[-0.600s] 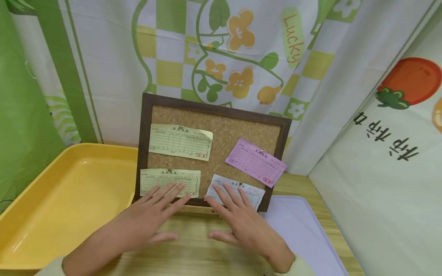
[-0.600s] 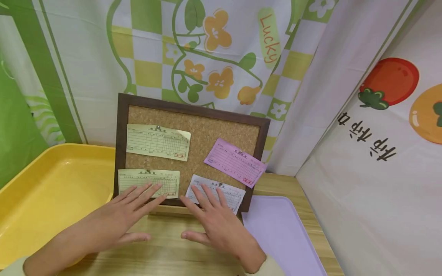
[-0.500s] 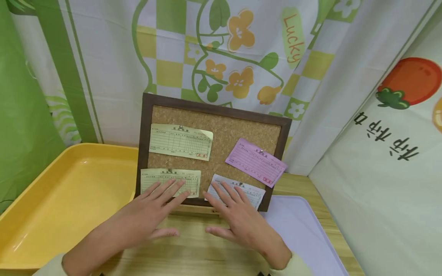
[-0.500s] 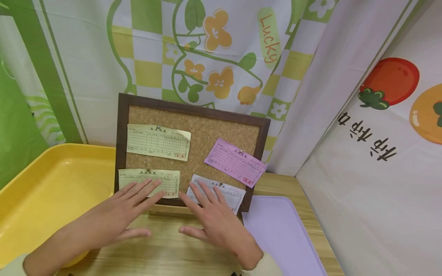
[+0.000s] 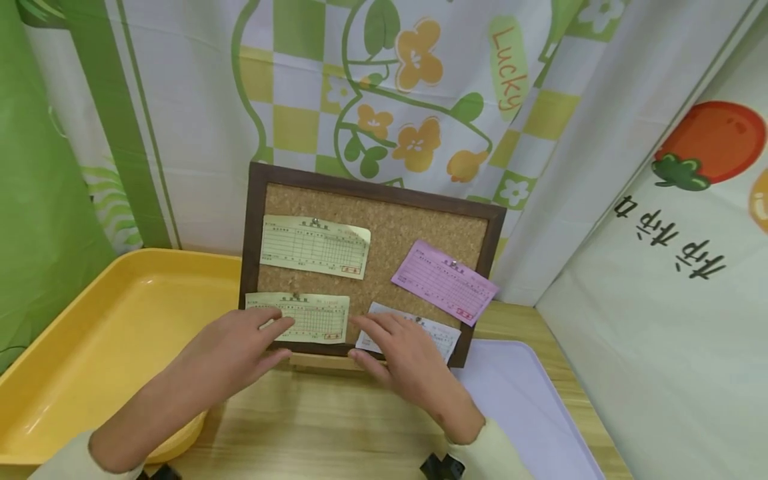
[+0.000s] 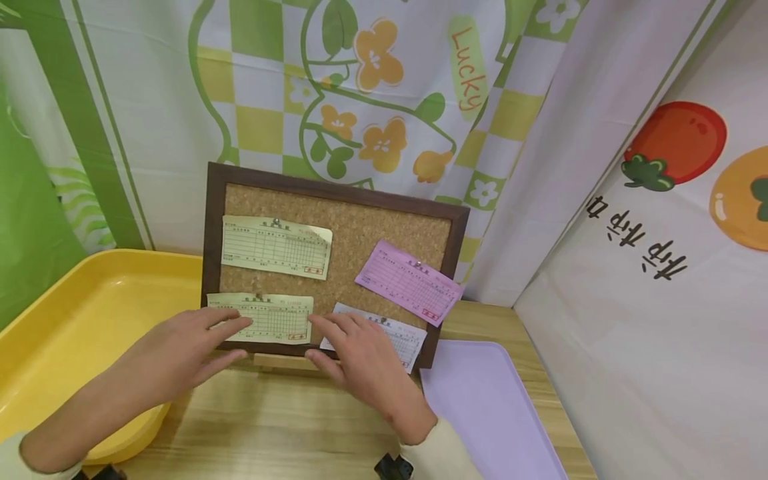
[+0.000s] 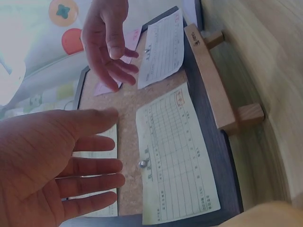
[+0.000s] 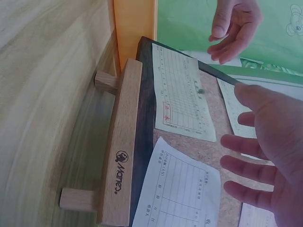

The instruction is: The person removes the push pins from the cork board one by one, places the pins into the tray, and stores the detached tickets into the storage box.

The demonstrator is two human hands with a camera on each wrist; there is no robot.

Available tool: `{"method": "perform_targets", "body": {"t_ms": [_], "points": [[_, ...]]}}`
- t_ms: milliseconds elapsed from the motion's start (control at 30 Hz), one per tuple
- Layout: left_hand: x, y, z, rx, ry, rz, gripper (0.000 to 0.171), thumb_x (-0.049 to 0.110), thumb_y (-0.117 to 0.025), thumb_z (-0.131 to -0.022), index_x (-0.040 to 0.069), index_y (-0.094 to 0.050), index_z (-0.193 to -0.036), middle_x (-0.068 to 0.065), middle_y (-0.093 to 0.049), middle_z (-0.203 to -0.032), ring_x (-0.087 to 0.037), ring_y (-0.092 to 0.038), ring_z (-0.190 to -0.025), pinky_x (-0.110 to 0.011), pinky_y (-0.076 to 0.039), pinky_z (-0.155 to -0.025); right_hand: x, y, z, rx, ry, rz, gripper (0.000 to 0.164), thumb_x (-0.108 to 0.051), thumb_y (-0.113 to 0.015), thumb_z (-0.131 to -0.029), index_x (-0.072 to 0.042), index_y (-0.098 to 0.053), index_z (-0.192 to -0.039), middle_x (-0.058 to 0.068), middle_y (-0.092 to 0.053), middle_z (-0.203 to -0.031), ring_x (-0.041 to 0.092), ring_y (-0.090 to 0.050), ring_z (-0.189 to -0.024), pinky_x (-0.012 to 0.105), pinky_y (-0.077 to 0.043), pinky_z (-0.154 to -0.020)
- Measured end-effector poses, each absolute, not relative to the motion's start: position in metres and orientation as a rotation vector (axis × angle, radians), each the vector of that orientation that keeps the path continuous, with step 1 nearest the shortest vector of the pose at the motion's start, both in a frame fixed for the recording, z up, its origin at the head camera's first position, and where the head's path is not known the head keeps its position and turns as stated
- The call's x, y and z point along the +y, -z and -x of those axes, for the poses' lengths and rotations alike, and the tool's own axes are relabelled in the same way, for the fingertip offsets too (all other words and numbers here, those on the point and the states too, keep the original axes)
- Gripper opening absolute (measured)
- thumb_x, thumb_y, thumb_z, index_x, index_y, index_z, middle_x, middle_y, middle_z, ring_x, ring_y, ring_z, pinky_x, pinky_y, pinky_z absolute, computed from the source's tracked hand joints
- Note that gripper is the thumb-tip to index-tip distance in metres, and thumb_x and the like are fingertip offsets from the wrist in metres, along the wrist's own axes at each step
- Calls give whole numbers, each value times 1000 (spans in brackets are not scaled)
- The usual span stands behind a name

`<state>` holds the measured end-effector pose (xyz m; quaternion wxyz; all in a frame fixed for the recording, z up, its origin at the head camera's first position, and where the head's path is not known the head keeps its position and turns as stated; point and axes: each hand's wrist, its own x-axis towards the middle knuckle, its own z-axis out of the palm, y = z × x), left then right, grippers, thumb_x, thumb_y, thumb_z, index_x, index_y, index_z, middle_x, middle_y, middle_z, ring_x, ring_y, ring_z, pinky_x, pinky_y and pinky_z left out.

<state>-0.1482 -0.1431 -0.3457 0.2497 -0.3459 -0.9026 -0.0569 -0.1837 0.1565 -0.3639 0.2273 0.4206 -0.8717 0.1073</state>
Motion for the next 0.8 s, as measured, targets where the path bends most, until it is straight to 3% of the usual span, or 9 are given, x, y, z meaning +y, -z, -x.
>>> {"method": "perform_targets", "body": {"t_ms": [200, 400, 800], "points": [[-151, 341, 157, -2436, 236, 839, 35, 12, -90, -80, 2, -74, -109, -11, -68, -100, -27, -69, -80, -39, -58, -66, 149, 367, 194, -2347, -324, -1087, 38, -30, -76, -96, -14, -68, -130, 3, -69, -118, 22, -67, -106, 41, -58, -79], [-157, 336, 172, -2478, 222, 732, 26, 4, -87, -81, 1, -75, -103, -10, -65, -90, -25, -66, -72, -37, -56, -59, 142, 372, 205, -2299, -399, -1079, 30, -23, -79, -94, -14, -72, -122, -1, -68, -108, 15, -66, -88, 33, -55, -65], [-170, 341, 192, -2626, 311, 579, 26, 6, -82, -85, 2, -71, -108, -6, -60, -86, -20, -57, -64, -33, -45, -47, 126, 375, 218, -2205, -491, -1146, 24, -22, -76, -96, -10, -74, -117, 0, -71, -104, 11, -67, -80, 29, -55, -66]]}}
